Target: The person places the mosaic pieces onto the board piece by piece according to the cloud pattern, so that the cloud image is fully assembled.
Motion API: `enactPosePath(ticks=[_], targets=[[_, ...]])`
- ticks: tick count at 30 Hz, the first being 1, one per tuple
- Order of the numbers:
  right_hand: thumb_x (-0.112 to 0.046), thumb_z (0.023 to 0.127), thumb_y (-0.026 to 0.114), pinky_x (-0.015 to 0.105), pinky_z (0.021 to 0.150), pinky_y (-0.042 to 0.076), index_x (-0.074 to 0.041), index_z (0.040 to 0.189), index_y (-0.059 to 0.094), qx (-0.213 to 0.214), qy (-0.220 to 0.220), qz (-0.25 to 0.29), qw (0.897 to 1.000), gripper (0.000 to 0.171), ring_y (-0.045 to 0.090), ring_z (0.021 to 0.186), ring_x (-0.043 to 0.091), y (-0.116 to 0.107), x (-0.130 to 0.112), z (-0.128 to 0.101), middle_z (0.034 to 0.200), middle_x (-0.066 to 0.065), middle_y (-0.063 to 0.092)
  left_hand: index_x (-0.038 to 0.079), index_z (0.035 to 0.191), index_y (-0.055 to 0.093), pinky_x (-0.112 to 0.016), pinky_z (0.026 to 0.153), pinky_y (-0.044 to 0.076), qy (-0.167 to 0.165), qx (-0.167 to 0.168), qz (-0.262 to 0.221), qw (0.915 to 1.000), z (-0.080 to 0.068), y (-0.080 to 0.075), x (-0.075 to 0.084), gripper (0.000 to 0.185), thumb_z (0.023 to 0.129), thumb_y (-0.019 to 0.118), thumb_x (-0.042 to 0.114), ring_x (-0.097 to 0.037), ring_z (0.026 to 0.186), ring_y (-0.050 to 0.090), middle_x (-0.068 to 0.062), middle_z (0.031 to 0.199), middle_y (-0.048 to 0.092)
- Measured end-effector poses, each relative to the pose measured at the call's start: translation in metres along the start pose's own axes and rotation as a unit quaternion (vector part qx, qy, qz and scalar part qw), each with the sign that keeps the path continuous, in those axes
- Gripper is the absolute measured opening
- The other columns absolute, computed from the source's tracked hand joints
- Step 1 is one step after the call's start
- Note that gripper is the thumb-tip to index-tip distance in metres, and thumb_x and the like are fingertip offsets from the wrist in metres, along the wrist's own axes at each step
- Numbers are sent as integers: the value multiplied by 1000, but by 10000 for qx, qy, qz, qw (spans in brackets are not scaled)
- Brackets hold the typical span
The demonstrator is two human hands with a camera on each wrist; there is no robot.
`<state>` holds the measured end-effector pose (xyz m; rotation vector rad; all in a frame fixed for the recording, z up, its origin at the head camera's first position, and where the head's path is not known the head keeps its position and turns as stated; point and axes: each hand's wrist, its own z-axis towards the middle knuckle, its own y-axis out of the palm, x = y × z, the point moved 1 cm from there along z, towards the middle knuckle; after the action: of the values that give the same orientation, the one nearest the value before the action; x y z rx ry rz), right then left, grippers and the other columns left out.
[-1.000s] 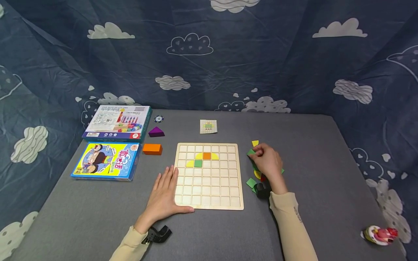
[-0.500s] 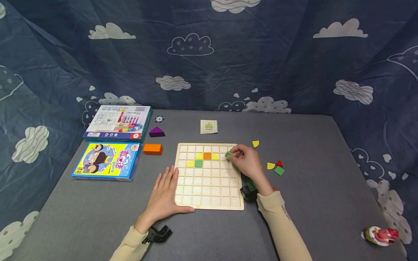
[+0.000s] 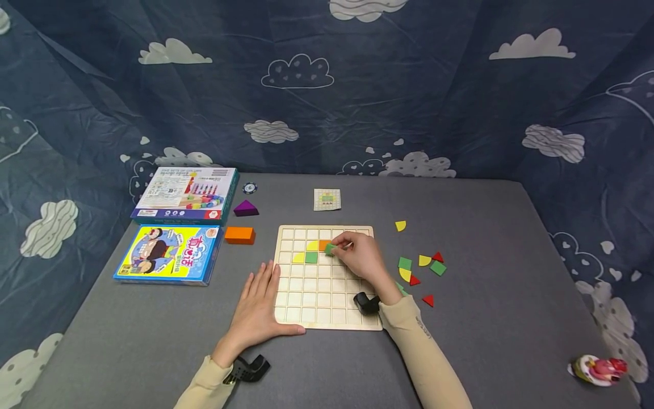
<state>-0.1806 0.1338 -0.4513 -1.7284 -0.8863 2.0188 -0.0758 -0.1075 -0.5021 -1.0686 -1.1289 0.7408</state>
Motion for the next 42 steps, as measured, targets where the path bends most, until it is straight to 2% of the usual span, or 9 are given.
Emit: enactPosePath(ticks=[6,14,21,33,42], targets=[[-12,85,71,31,56,41,-8,93,74,-257,123,-31,9996,9,50,61,17,6,-3,-1,77,0,63,2,151,9,-42,113,-3,-2,-2,-24,10000,0,0,1,137,56,59,86,-27,143,1,-16,157,6],[-11,85,72,30,56,41,-9,90,73,-318,-45,-79,9995,6,51,61,15,11,-4,-2,75,-2,62,2,151,10,-42,113,-2,-9,26,-10,10000,0,0,1,137,56,58,87,-26,143,2,-16,157,6],[-13,84,73,31,58,41,-11,88,72,-383,-26,-178,9991,5,51,61,14,13,-5,-1,74,-3,62,2,151,10,-42,113,-1,10,63,3,10000,0,0,0,137,56,59,87,-27,143,2,-16,157,7],[-13,86,71,31,60,42,-9,92,73,-362,97,-433,9984,8,52,64,13,16,-7,0,77,-2,63,1,151,10,-42,113,-1,10,60,19,10000,0,0,1,137,55,59,87,-27,143,2,-16,157,8],[-13,84,73,32,60,42,-9,89,73,-263,140,-458,9985,6,53,64,13,17,-7,1,75,-3,63,2,151,9,-41,113,-2,-1,30,35,10000,0,0,0,137,56,58,88,-27,143,2,-16,157,7]])
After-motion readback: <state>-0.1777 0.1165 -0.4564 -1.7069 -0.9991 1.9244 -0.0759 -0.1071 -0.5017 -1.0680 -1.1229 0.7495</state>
